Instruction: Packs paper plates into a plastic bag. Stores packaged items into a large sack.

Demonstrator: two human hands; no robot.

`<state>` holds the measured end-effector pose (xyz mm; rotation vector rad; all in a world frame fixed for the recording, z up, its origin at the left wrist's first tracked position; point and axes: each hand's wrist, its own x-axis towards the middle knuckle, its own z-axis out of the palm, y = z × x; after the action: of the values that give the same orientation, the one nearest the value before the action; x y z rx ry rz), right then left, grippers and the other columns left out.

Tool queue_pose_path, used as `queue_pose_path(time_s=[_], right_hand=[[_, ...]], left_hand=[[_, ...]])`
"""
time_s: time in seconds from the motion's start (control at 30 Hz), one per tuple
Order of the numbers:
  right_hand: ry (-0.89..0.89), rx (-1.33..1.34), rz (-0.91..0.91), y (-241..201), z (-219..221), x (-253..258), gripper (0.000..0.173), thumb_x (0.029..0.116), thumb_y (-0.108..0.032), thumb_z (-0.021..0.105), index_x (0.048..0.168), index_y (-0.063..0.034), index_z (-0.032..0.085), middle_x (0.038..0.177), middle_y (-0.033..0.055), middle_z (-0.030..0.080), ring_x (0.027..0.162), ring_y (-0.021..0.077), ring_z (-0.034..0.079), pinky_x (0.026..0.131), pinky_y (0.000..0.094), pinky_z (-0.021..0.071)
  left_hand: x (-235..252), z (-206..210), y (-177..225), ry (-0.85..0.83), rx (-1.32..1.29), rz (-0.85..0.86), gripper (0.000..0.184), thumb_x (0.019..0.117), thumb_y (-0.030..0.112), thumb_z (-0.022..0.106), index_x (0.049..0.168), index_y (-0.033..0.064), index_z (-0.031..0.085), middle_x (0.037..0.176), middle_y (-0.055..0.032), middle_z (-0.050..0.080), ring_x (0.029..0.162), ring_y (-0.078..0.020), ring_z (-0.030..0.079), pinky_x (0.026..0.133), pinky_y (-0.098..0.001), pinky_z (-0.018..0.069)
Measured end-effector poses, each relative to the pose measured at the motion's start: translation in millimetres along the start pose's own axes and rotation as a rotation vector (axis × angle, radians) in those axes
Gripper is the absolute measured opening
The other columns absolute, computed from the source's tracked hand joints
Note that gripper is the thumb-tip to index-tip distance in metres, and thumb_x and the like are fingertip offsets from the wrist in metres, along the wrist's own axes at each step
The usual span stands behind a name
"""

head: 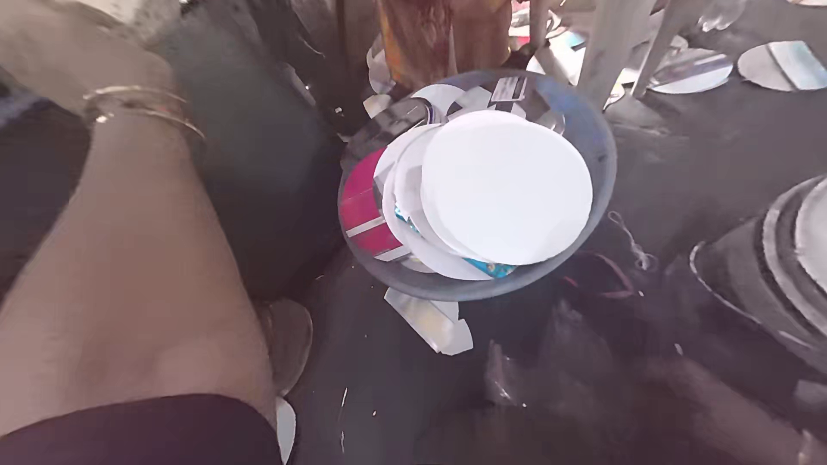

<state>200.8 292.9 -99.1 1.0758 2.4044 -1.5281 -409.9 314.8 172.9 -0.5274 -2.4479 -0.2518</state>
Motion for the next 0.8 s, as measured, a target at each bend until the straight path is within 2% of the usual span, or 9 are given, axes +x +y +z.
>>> queue_pose_path(time_s=[0.13, 0.2, 0.27, 0.33, 0.43, 0.5, 0.57, 0.7, 0.8], right_hand=[[0.065, -0.015, 0.079, -7, -8, -7, 0.021, 0.0949, -0.006, 0.067, 0.109, 0.0093, 0.071, 0.103, 0.0276, 0.071, 0.099, 0.0393, 0.069, 0.095, 0.0552, 0.0506], [0.107, -0.046, 0.001, 1, -6, -8, 0.023, 0.0972, -0.01, 0.066, 0.113, 0.006, 0.072, 0.106, 0.0254, 0.072, 0.102, 0.0388, 0.07, 0.096, 0.0562, 0.052], [0.106, 0.023, -0.026, -8, -5, -16, 0.027, 0.1017, -0.007, 0.058, 0.124, 0.0057, 0.067, 0.11, 0.0235, 0.071, 0.101, 0.0331, 0.069, 0.095, 0.0502, 0.0532], [0.149, 0.168, 0.015, -16, -9, -27, 0.029, 0.1033, -0.003, 0.052, 0.13, 0.0061, 0.059, 0.109, 0.0199, 0.067, 0.086, 0.0215, 0.065, 0.081, 0.0384, 0.055], [0.335, 0.392, -0.004, -25, -16, -32, 0.036, 0.1005, 0.003, 0.049, 0.136, 0.0048, 0.047, 0.106, 0.0149, 0.061, 0.062, 0.0109, 0.06, 0.056, 0.0279, 0.0538], [0.358, 0.609, 0.037, -28, -15, -43, 0.024, 0.1044, 0.002, 0.045, 0.128, 0.0012, 0.042, 0.092, 0.0112, 0.063, 0.061, 0.012, 0.064, 0.057, 0.028, 0.056], [0.334, 0.805, 0.029, -36, -16, -60, 0.018, 0.108, -0.007, 0.038, 0.12, -0.0039, 0.05, 0.09, 0.006, 0.062, 0.07, 0.0123, 0.065, 0.065, 0.0291, 0.0568], [0.238, 0.805, -0.001, -57, -10, -108, 0.051, 0.1109, -0.049, 0.023, 0.099, -0.0192, 0.061, 0.074, -0.0084, 0.066, 0.064, -0.0018, 0.063, 0.058, 0.0169, 0.0533], [0.06, 0.616, -0.023, -52, -14, -131, 0.042, 0.1122, -0.039, 0.029, 0.1, -0.0201, 0.064, 0.074, -0.0086, 0.07, 0.064, -0.001, 0.066, 0.057, 0.0171, 0.0556]], left_hand=[[-69, -32, -21, 0.2, -0.167, 0.23, 0.039, 0.0914, 0.022, 0.065, 0.125, 0.0024, 0.067, 0.144, -0.0252, 0.055, 0.138, -0.0459, 0.046, 0.113, -0.0674, 0.0292], [-133, -68, -31, 0.2, -0.275, 0.236, 0.043, 0.0937, 0.027, 0.063, 0.128, 0.0028, 0.066, 0.144, -0.0261, 0.055, 0.14, -0.0487, 0.043, 0.114, -0.0709, 0.0244], [-215, -101, -43, 0.263, -0.36, 0.323, 0.04, 0.0965, 0.028, 0.062, 0.119, -0.0038, 0.067, 0.131, -0.0323, 0.058, 0.129, -0.0542, 0.048, 0.107, -0.0721, 0.0297], [-302, -121, -50, 0.388, -0.448, 0.415, 0.031, 0.0927, 0.024, 0.064, 0.102, -0.0044, 0.071, 0.113, -0.0319, 0.064, 0.114, -0.0513, 0.056, 0.104, -0.0649, 0.0336], [-419, -150, -52, 0.365, -0.562, 0.49, 0.023, 0.0893, 0.021, 0.063, 0.093, 0.0025, 0.077, 0.101, -0.0255, 0.069, 0.101, -0.0433, 0.062, 0.099, -0.0569, 0.0388], [-496, -168, -47, 0.211, -0.657, 0.57, 0.02, 0.0894, 0.021, 0.064, 0.092, 0.0082, 0.079, 0.099, -0.0196, 0.073, 0.099, -0.039, 0.064, 0.094, -0.0544, 0.04], [-556, -180, -42, 0.096, -0.704, 0.721, 0.016, 0.0854, 0.017, 0.065, 0.092, 0.0145, 0.08, 0.097, -0.0109, 0.076, 0.097, -0.0328, 0.069, 0.086, -0.0517, 0.0472], [-641, -188, -49, 0.064, -0.807, 0.917, 0.016, 0.0886, 0.007, 0.064, 0.09, 0.0152, 0.077, 0.095, -0.0029, 0.076, 0.099, -0.024, 0.069, 0.089, -0.0423, 0.0475], [-667, -192, -55, 0.073, -0.906, 0.918, 0.014, 0.0852, 0.003, 0.066, 0.09, 0.0121, 0.076, 0.094, -0.0054, 0.075, 0.097, -0.026, 0.069, 0.087, -0.0444, 0.0501]])
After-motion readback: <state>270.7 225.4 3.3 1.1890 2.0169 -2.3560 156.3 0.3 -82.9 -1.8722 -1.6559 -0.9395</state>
